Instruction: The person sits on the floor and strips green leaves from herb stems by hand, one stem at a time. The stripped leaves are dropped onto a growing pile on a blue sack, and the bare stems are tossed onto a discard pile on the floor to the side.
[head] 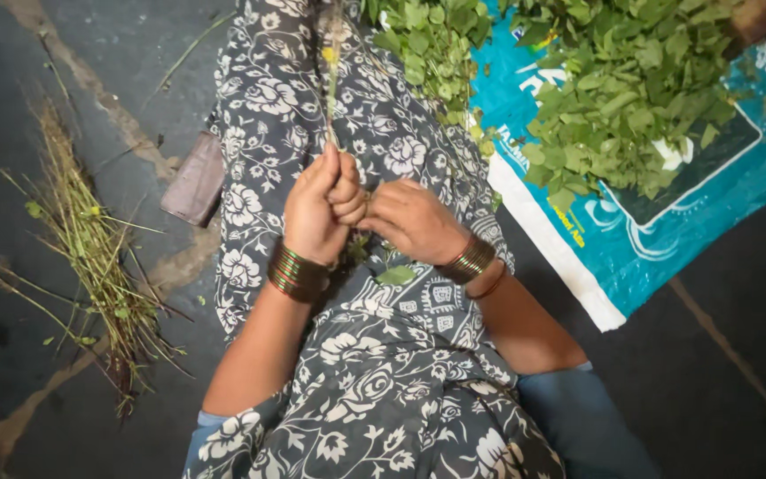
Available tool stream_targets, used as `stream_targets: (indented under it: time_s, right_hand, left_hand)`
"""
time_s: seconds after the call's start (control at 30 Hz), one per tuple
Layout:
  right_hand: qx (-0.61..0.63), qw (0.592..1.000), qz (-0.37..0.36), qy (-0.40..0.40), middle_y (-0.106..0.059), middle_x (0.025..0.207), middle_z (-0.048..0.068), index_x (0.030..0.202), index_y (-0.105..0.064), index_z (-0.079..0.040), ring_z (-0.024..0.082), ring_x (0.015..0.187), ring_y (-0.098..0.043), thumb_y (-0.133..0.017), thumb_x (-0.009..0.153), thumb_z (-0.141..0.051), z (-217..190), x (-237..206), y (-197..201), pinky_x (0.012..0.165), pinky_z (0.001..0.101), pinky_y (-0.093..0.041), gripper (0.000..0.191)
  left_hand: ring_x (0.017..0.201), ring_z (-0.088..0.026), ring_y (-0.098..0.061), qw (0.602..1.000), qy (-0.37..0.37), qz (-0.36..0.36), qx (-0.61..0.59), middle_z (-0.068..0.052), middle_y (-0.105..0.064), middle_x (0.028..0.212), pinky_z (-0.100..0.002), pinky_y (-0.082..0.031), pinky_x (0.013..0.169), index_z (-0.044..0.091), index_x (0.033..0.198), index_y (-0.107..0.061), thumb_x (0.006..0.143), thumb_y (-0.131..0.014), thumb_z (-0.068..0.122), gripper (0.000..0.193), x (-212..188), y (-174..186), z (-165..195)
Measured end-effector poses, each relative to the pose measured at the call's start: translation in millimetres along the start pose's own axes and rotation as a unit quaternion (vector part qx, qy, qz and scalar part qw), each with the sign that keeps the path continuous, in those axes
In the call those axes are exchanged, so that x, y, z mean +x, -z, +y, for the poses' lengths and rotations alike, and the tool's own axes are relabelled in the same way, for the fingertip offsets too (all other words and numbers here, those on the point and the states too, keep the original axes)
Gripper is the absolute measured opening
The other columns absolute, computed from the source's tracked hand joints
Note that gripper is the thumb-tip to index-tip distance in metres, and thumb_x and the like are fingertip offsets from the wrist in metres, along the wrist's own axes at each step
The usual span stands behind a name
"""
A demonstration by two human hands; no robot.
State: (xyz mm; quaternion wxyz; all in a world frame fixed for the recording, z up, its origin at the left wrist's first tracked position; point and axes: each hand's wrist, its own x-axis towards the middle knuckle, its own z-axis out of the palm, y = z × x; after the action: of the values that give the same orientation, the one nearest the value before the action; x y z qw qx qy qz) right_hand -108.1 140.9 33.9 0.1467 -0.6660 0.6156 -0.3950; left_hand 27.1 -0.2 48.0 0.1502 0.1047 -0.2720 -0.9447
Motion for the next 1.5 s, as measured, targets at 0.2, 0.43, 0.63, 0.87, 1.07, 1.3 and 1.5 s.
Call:
stream_targets:
  time_s: [0.2,0.43,0.63,0.87,1.07,1.3,1.5]
  right_hand:
    - [0.019,0.984,0.098,-0.151,-0.065,0.102,0.013,0.106,-0.065,-0.003,0.031,0.098,-0.062,-0.063,0.100,-0.005,44,-49,58,0.088,0.0394,-0.051,0.007]
    - [-0.018,0.923,0.289,-0.253,-0.065,0.126,0.010,0.129,-0.064,-0.004,0.023,0.116,-0.064,-0.067,0.106,-0.007,48,-83,101,0.100,0.0371,-0.051,0.024]
    - [0.337,0.920,-0.107,-0.166,-0.062,0.125,0.005,0.134,-0.062,-0.003,0.013,0.117,-0.060,-0.057,0.105,-0.010,11,-26,25,0.101,0.0301,-0.049,0.031]
    - [0.421,0.893,-0.108,-0.121,-0.067,0.106,0.006,0.122,-0.064,-0.003,0.020,0.101,-0.064,-0.058,0.108,-0.020,3,2,-21,0.092,0.0357,-0.053,0.023]
    - [0.097,0.990,-0.099,-0.011,-0.063,0.101,0.012,0.108,-0.063,-0.005,0.032,0.097,-0.063,-0.060,0.105,-0.030,11,-20,-11,0.088,0.0413,-0.051,0.025]
    - [-0.346,0.894,0.022,-0.284,-0.066,0.104,0.016,0.108,-0.069,-0.005,0.039,0.101,-0.062,-0.067,0.081,-0.009,91,-108,82,0.086,0.0480,-0.050,0.028]
    - [-0.306,0.866,0.236,-0.318,-0.063,0.128,0.019,0.128,-0.066,-0.005,0.040,0.119,-0.057,-0.076,0.102,-0.018,65,-109,111,0.099,0.0515,-0.043,0.031]
  left_hand:
    - [0.051,-0.006,-0.019,0.998,0.033,-0.019,-0.056,0.008,-0.024,0.063,-0.026,-0.017,0.047,0.010,0.090,-0.050,0.116,-0.037,0.039,0.041,-6,21,33]
    - [0.052,-0.008,-0.018,0.979,0.007,-0.109,-0.173,0.006,-0.025,0.064,-0.027,-0.017,0.050,0.010,0.087,-0.048,0.117,-0.031,0.041,0.046,-12,24,49]
    - [0.054,-0.008,-0.021,0.966,0.030,-0.221,-0.133,0.005,-0.032,0.065,-0.028,-0.018,0.050,0.008,0.088,-0.047,0.119,-0.034,0.041,0.047,-2,-3,30]
    - [0.054,-0.010,-0.028,0.998,-0.047,-0.030,-0.011,0.000,-0.035,0.066,-0.027,-0.025,0.051,0.006,0.087,-0.048,0.114,-0.036,0.042,0.047,-15,-10,15]
    - [0.054,-0.009,-0.025,0.996,0.084,0.002,-0.030,0.005,-0.033,0.064,-0.026,-0.022,0.049,0.011,0.083,-0.047,0.118,-0.039,0.038,0.045,-12,10,5]
    - [0.053,-0.009,-0.018,0.998,0.052,0.017,0.014,0.006,-0.026,0.059,-0.027,-0.017,0.050,0.015,0.080,-0.040,0.118,-0.037,0.043,0.047,-28,33,57]
    - [0.050,-0.008,-0.016,0.997,-0.046,-0.036,-0.041,0.006,-0.023,0.058,-0.029,-0.016,0.052,0.016,0.081,-0.038,0.117,-0.034,0.045,0.047,-24,24,81]
